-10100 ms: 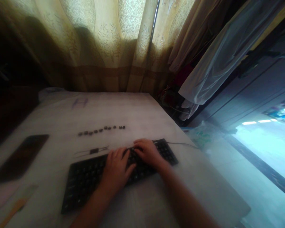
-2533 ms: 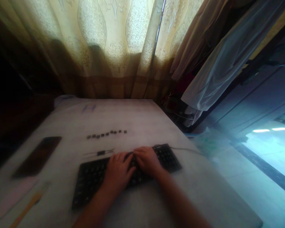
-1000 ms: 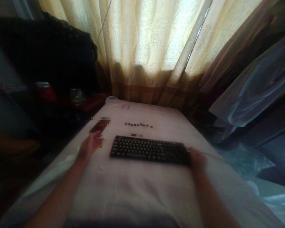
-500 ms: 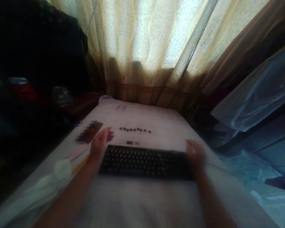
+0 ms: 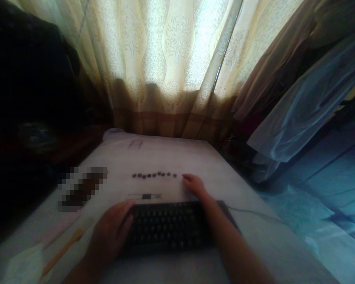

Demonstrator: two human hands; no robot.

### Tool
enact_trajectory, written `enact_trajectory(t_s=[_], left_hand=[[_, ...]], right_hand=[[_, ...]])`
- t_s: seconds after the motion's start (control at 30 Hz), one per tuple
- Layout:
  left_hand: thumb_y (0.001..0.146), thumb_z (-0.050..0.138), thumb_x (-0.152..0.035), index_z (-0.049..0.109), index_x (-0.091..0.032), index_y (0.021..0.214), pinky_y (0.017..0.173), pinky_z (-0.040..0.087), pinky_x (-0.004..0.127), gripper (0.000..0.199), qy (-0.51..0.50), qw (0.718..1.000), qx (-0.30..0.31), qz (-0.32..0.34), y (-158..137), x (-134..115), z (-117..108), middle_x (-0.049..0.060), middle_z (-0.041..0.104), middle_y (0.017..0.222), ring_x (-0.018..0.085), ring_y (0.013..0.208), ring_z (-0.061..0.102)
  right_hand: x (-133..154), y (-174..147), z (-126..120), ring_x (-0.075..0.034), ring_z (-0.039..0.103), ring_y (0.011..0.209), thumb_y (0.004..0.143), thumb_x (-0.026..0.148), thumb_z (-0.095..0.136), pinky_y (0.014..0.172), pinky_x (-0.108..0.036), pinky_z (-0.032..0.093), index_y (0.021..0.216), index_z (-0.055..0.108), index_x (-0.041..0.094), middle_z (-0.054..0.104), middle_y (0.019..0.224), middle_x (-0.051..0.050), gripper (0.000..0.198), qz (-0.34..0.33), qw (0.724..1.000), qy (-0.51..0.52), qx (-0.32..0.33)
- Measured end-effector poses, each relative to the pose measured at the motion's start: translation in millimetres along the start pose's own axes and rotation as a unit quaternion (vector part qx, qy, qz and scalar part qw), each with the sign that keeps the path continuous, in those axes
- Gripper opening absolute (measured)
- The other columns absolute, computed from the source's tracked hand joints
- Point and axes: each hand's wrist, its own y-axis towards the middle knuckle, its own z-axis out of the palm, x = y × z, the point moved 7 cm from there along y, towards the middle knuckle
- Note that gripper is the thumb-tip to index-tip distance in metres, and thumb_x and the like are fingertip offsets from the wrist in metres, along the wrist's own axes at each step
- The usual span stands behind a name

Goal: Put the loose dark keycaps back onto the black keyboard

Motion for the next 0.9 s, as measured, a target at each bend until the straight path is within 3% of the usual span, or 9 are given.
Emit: enact_trajectory(t_s=[0.17,0.47,0.9], left_hand=[[0.093,0.047,-0.027,0.057,-0.021,0.122,0.091,0.053,0.034,0.031,0.053,0.996,-0.005,0.073,-9,-7,-10,0.007,0.071,0.109,0.020,0.101,0.067],[0.093,0.046,-0.029,0.052,-0.022,0.128,0.087,0.056,0.037,0.036,0.057,0.998,-0.007,-0.018,-13,30,-16,0.008,0.071,0.110,0.022,0.099,0.068],[0.094,0.046,-0.031,0.057,-0.023,0.121,0.085,0.056,0.035,0.031,0.014,0.999,0.021,-0.021,-15,25,-5,0.005,0.073,0.104,0.021,0.094,0.069]], right_hand=[[7,16,16,-0.020,0.067,0.104,0.085,0.020,0.056,0.090,-0.029,0.049,0.122,0.067,0.022,0.074,0.109,-0.005,0.038,0.012,0.997,-0.041,0.057],[22,25,28,-0.024,0.062,0.111,0.090,0.031,0.055,0.089,-0.030,0.046,0.122,0.067,0.024,0.067,0.122,-0.008,0.035,0.034,0.992,-0.096,0.080],[33,10,17,-0.022,0.065,0.106,0.088,0.029,0.057,0.085,-0.029,0.048,0.109,0.074,0.026,0.072,0.113,-0.005,0.027,0.026,0.994,-0.082,0.073]])
